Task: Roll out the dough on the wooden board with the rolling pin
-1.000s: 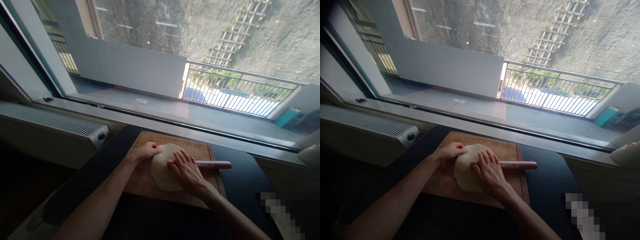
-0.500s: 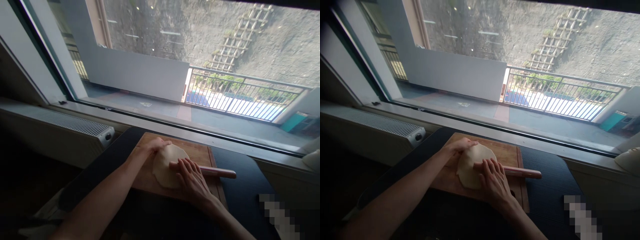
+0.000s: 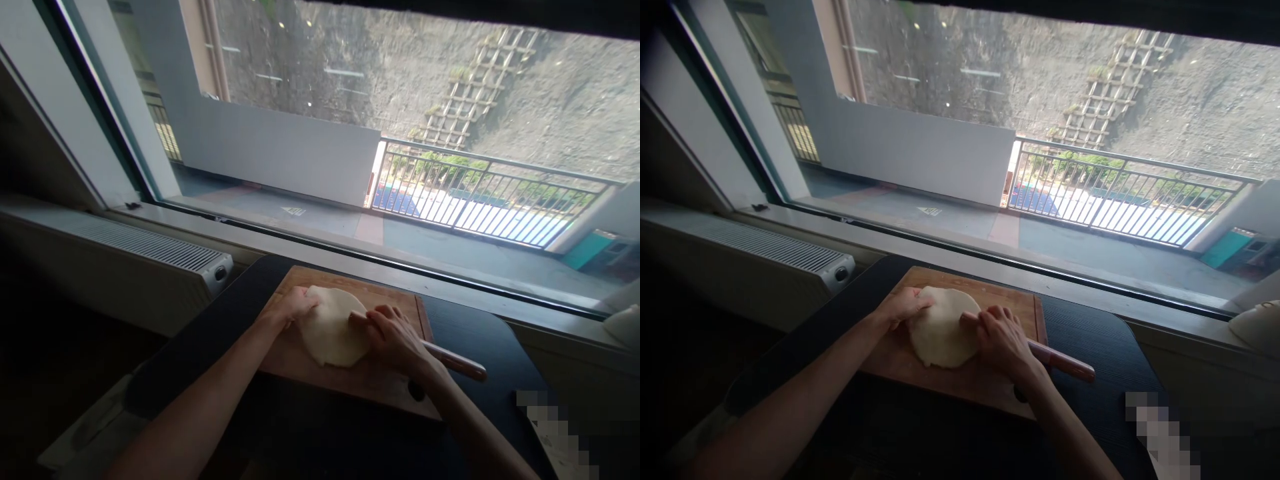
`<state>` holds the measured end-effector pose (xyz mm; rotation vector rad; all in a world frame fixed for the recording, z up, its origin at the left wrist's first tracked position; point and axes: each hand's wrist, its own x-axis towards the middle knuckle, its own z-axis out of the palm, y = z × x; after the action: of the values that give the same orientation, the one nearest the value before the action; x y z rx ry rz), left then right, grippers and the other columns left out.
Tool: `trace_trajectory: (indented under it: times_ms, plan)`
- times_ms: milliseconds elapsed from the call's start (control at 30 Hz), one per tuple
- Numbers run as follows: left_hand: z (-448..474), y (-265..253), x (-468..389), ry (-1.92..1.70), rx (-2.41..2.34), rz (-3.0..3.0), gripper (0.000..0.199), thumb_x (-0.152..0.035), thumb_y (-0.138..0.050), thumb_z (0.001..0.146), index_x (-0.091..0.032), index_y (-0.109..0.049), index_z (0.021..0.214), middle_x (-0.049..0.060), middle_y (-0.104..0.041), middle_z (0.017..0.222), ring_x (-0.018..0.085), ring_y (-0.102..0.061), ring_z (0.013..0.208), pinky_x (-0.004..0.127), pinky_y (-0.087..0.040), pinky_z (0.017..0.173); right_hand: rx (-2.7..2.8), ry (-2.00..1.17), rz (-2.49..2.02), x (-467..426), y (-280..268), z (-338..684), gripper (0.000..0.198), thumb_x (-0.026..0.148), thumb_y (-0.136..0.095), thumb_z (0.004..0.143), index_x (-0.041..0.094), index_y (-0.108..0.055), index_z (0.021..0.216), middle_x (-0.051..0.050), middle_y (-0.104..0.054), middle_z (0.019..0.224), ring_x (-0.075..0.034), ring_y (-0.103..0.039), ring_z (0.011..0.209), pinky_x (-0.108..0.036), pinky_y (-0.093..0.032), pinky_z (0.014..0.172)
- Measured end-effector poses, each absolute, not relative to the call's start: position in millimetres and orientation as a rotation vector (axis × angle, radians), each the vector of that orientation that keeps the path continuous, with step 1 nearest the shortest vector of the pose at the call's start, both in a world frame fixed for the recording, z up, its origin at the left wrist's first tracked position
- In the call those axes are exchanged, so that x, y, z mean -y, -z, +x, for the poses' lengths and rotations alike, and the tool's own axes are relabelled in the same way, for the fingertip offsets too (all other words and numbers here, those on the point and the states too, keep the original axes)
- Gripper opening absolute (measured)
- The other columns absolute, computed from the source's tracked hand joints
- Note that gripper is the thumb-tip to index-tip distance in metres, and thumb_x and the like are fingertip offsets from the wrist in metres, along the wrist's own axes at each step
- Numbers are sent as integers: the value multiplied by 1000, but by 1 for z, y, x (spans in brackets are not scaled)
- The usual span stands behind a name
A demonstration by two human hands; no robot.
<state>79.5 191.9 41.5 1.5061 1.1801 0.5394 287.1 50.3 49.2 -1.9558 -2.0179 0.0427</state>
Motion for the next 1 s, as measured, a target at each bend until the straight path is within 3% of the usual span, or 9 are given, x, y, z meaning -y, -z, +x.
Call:
trace_trajectory:
  times_ms: [200,300,467,700,900,1000]
  plan:
    - [79,-36,-193,-554,-1111,1504,25,-33,-59,69,-15,-65,86,4,-69,82,19,-64,74,21,-45,55,1830,96,-2228,-133,-60,271,43,45,-30,93,21,-46,124,-10,-35,140,-25,-30,126,-43,-23,101]
    - [76,-30,-196,-570,-1080,1508,28,-35,-59,69,-14,-65,87,5,-70,83,20,-64,74,22,-46,57,1911,24,-2186,-129,-54,264,43,42,-25,94,21,-43,127,-9,-38,138,-23,-30,127,-41,-24,101]
    - [75,-23,-199,-587,-1057,1500,25,-33,-59,69,-14,-65,85,5,-70,82,20,-64,75,23,-45,56,2024,96,-1965,-96,-34,235,45,40,-27,94,25,-33,136,-3,-43,136,-19,-27,129,-37,-16,106]
    - [76,-32,-194,-589,-1051,1461,29,-31,-60,69,-13,-64,91,6,-70,87,20,-64,77,24,-47,60,1882,-198,-2334,-153,-59,270,45,48,-30,91,20,-50,119,-12,-45,129,-26,-35,121,-44,-27,96]
    - [76,-28,-198,-566,-1063,1504,27,-32,-60,70,-14,-65,88,6,-70,83,21,-64,75,23,-46,57,2104,-236,-2014,-115,-42,251,48,50,-17,94,27,-40,130,-4,-41,137,-21,-23,131,-42,-19,104]
    - [77,-30,-197,-546,-1054,1483,27,-32,-59,70,-14,-65,90,5,-70,84,21,-64,77,23,-47,58,1986,-93,-2162,-133,-46,262,47,49,-22,93,23,-45,124,-8,-41,136,-24,-23,131,-45,-18,103]
